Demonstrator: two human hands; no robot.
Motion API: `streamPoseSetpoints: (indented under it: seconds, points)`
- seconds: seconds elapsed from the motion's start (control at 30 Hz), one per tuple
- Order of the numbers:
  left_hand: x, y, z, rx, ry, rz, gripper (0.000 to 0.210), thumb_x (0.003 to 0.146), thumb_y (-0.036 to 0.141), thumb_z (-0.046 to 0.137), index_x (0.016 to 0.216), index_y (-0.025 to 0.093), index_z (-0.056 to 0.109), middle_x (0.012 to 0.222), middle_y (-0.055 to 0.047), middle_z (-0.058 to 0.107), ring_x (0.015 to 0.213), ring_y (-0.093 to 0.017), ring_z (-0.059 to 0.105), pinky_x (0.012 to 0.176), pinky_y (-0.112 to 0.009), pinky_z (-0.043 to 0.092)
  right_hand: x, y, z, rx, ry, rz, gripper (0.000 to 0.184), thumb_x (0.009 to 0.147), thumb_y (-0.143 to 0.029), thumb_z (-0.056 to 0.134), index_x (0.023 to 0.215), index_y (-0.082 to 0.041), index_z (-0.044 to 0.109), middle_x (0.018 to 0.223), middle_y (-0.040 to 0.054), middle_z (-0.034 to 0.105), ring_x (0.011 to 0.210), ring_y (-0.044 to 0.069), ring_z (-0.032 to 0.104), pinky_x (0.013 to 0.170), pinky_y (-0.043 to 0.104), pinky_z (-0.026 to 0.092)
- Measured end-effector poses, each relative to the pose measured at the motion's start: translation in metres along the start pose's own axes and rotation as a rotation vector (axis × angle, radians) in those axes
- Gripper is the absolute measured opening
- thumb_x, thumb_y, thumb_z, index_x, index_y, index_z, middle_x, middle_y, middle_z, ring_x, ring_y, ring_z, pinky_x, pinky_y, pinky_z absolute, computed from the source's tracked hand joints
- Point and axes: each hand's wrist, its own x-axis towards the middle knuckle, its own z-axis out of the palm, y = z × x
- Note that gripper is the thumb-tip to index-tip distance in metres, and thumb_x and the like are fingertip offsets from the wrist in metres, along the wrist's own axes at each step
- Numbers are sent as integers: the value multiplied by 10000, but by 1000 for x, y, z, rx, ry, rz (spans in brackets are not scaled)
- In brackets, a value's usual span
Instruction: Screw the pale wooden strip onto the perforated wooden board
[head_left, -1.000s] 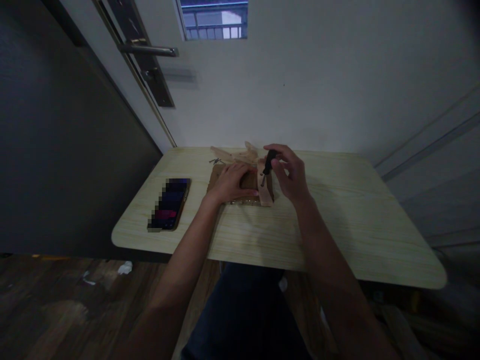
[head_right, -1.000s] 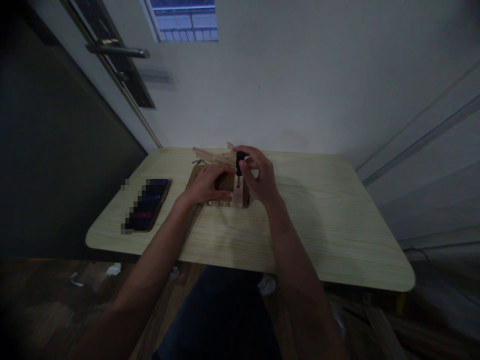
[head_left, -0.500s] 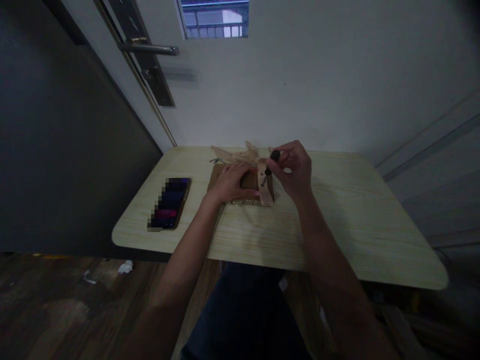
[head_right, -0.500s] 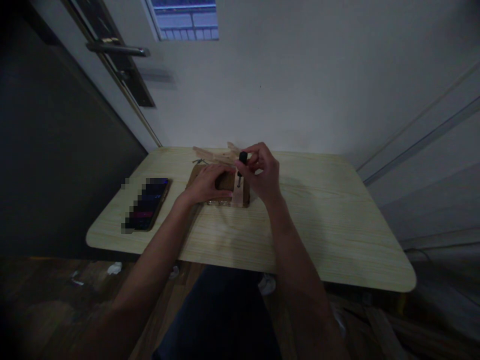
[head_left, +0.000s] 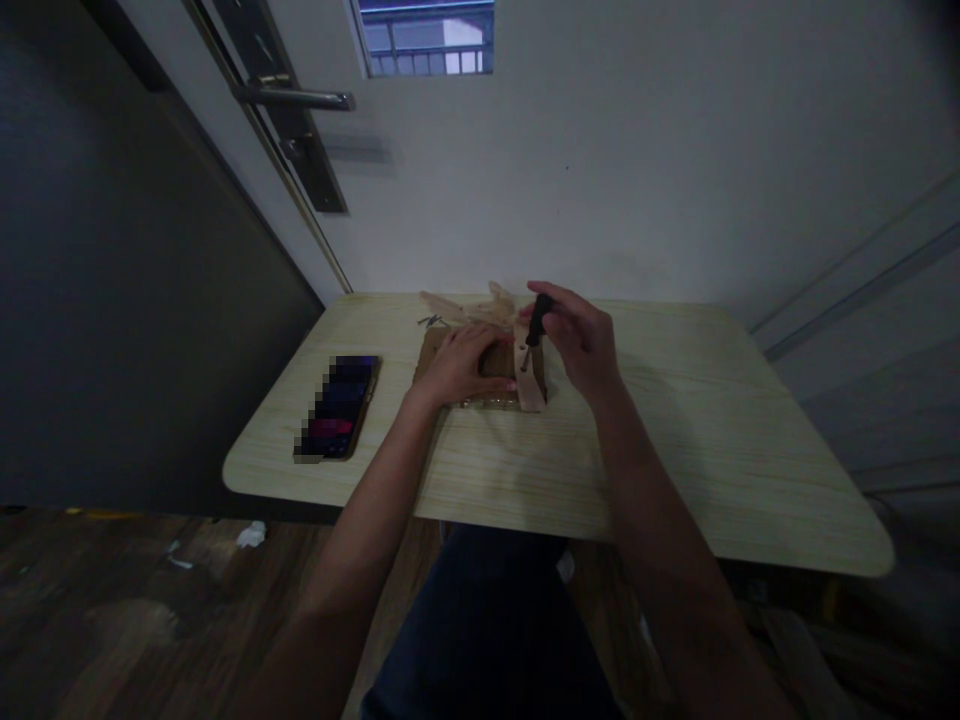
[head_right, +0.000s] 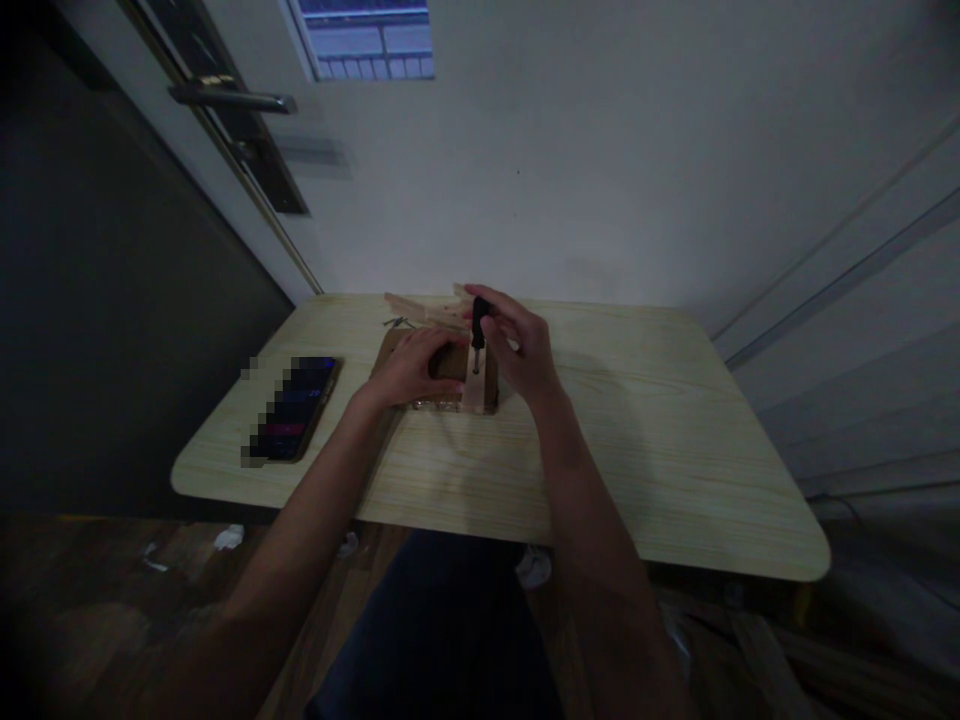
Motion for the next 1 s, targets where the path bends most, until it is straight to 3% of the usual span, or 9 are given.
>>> streamPoseSetpoints:
  seconds: [0.13, 0.27, 0.4, 0.57, 0.73, 0.83, 1.0]
  points:
    - [0, 0, 0, 0, -5, 0, 644, 707, 574, 760, 1216, 233, 563, 1274, -104, 613, 1221, -319, 532, 1058, -512, 358, 1, 3, 2, 3, 40, 54, 429, 824, -571, 619, 1134, -275, 634, 886, 15, 718, 788, 151, 710, 675, 296, 614]
    - [0, 0, 0, 15, -3, -6, 643, 710, 580, 755, 1215, 234, 560, 1270, -104, 615, 1213, -319, 532, 1056, -509, 357, 2, 6, 5, -38, 139, 54, 428, 710, -580, 734, 998, -282, 630, 704, -43, 598, 611, 101, 617, 510, 210, 540]
    - [0, 1, -1, 8, -17, -8, 662, 710, 574, 757, 1238, 231, 550, 1297, -104, 601, 1231, -319, 522, 1069, -496, 348, 2, 7, 7, -76, 206, 26, 483, 713, -565, 741, 1097, -310, 596, 709, -45, 548, 584, 96, 562, 468, 200, 500]
    - [0, 0, 0, 9, -6, 1, 678, 711, 598, 747, 1239, 221, 553, 1291, -106, 605, 1221, -319, 532, 1069, -503, 343, 0, 3, 5, -108, 134, 0, 332, 805, -511, 671, 1060, -298, 665, 896, 1, 647, 667, 96, 600, 527, 212, 541]
    - [-1, 0, 0, 6, 0, 0, 664, 714, 597, 744, 1241, 244, 550, 1286, -97, 610, 1227, -316, 529, 1066, -498, 347, -1, 0, 2, -12, 1, 6, 405, 862, -528, 588, 1179, -279, 628, 1163, 56, 686, 955, 171, 694, 722, 292, 618]
    - [-1, 0, 0, 11, -6, -6, 663, 711, 582, 754, 1237, 232, 552, 1288, -104, 608, 1225, -320, 532, 1062, -506, 347, -1, 2, 1, 50, -32, 48, 454, 860, -525, 595, 1243, -279, 588, 1099, 54, 717, 934, 176, 722, 799, 341, 622]
    - [0, 0, 0, 17, -2, -8, 651, 709, 580, 755, 1220, 226, 563, 1278, -104, 614, 1219, -325, 534, 1058, -515, 351, 1, 6, 3, -3, 35, 64, 460, 775, -566, 679, 1133, -284, 620, 919, 12, 709, 784, 145, 710, 652, 278, 614]
